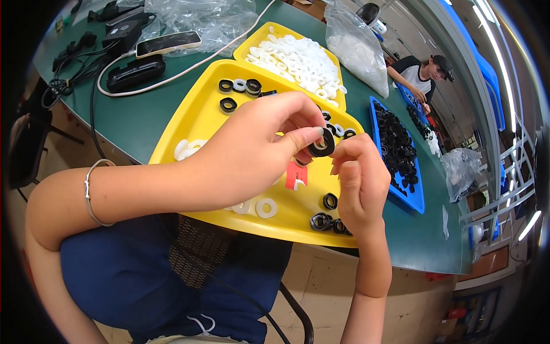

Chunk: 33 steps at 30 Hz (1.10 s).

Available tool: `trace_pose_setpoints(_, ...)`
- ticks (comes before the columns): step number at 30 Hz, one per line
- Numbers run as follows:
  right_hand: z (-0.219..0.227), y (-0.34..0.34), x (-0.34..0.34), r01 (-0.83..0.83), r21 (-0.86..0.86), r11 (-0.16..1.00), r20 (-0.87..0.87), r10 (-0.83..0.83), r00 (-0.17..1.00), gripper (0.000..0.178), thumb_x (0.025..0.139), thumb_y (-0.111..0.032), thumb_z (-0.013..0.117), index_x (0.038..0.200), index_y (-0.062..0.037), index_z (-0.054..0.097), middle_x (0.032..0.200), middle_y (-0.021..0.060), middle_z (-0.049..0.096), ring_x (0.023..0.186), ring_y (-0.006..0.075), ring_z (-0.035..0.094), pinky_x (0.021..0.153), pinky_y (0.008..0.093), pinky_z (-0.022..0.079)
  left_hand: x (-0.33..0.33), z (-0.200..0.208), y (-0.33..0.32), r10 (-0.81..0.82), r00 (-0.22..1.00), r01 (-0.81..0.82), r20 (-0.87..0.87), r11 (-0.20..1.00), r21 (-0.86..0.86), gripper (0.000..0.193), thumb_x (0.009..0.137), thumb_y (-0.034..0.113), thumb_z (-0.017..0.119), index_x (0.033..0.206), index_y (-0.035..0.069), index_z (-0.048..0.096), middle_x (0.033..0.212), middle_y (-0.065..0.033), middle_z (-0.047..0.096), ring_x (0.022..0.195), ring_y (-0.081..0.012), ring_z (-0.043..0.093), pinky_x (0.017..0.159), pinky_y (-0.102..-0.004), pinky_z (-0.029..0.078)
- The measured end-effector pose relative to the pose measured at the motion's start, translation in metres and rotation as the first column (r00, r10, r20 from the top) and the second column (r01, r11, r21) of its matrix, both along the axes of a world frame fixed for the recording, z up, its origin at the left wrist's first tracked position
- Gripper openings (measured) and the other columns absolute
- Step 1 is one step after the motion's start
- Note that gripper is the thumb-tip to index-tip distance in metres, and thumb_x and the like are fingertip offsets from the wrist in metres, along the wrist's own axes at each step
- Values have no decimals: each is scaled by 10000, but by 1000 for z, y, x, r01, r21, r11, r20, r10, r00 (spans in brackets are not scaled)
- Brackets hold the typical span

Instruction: Assembling black rubber rings with white plastic washers on a yellow tray.

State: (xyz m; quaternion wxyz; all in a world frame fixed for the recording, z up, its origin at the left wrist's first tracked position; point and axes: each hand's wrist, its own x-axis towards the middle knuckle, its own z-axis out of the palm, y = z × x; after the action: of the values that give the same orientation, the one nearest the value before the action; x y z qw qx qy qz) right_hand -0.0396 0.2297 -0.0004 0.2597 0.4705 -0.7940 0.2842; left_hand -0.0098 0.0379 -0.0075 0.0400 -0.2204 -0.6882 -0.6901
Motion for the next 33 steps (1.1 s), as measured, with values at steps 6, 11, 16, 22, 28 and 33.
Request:
trace_pose_setpoints(6,-1,-2,2,23,-69,997,115,-15,993,151,857,-83,656,799,-4,541,636,59,524,497,128,499,454,251,400,1,0,-3,46,995,-64,-94,978,-196,164,927,37,544,1075,-26,512,1005,-83,566,1002,-158,588,891,-301,491)
trace_pose_setpoints(11,-2,-4,4,-43,80,996,212,25,977,179,857,-63,644,756,-7,507,643,67,551,504,115,527,459,249,411,-1,-4,0,17,1000,-21,-25,983,-184,131,922,-6,516,1050,-30,502,960,-89,571,942,-165,602,858,-304,490)
trace_pose_setpoints(16,1,-2,8,9,0,1000,443,-8,896,170,883,-83,616,778,7,517,639,61,536,506,106,512,479,249,406,0,2,2,-19,999,28,47,980,-197,116,928,15,526,1032,-33,506,945,-81,579,872,-154,604,804,-285,491)
trace_pose_setpoints(22,-2,7,-11,289,-315,904,479,-111,871,331,995,-191,476,771,14,608,574,0,485,487,42,371,451,228,296,-25,-9,-11,170,964,-153,204,983,-97,315,932,151,576,1185,-33,538,1102,-116,608,953,-157,610,869,-278,465)
trace_pose_setpoints(28,6,7,-7,337,-6,941,413,-305,858,297,941,-173,548,711,10,597,549,61,500,474,133,407,467,300,328,-32,-22,-18,290,926,-270,242,956,-114,427,922,182,589,1277,-43,514,1262,-134,579,1112,-192,575,977,-294,413)
trace_pose_setpoints(33,16,32,-8,10,627,779,368,-307,878,197,861,-234,640,860,-41,596,757,99,623,697,280,599,620,369,456,-23,-10,-28,-9,992,96,128,713,-695,349,882,200,630,1171,5,606,1172,-127,618,1144,-242,537,995,-323,397)
